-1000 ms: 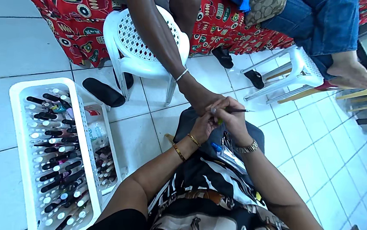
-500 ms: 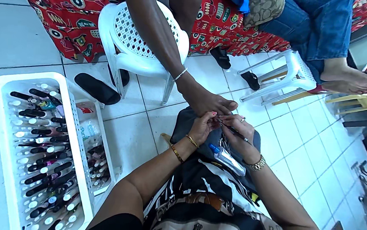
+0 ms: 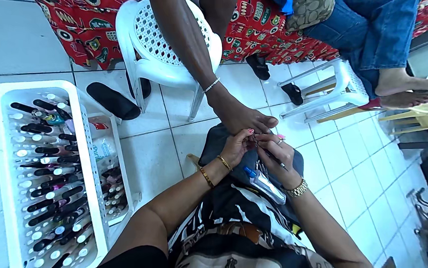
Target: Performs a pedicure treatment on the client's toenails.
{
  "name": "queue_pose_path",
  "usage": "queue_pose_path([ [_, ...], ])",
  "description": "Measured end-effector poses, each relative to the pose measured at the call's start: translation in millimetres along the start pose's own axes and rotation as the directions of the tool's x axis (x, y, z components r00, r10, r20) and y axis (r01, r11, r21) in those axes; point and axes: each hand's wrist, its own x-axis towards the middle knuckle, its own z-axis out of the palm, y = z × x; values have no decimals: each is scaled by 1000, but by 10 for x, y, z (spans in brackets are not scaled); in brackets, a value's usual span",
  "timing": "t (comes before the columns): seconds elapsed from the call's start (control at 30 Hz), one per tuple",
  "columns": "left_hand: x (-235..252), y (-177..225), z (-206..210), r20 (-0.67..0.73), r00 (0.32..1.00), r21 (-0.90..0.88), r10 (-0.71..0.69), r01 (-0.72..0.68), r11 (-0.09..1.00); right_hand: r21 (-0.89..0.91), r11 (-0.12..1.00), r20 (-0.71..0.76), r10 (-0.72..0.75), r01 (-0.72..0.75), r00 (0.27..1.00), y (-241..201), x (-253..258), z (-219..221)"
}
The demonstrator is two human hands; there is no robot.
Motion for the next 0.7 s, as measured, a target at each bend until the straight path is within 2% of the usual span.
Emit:
queue_pose_path([
  [0.47, -15, 1, 12, 7, 999, -14, 31, -31, 999, -35, 999, -16, -14, 13, 1000, -6, 9, 16],
  [0.7, -8, 5, 21, -7, 1000, 4, 23, -23, 1000, -16, 999, -27, 31, -32, 999, -18, 27, 21],
])
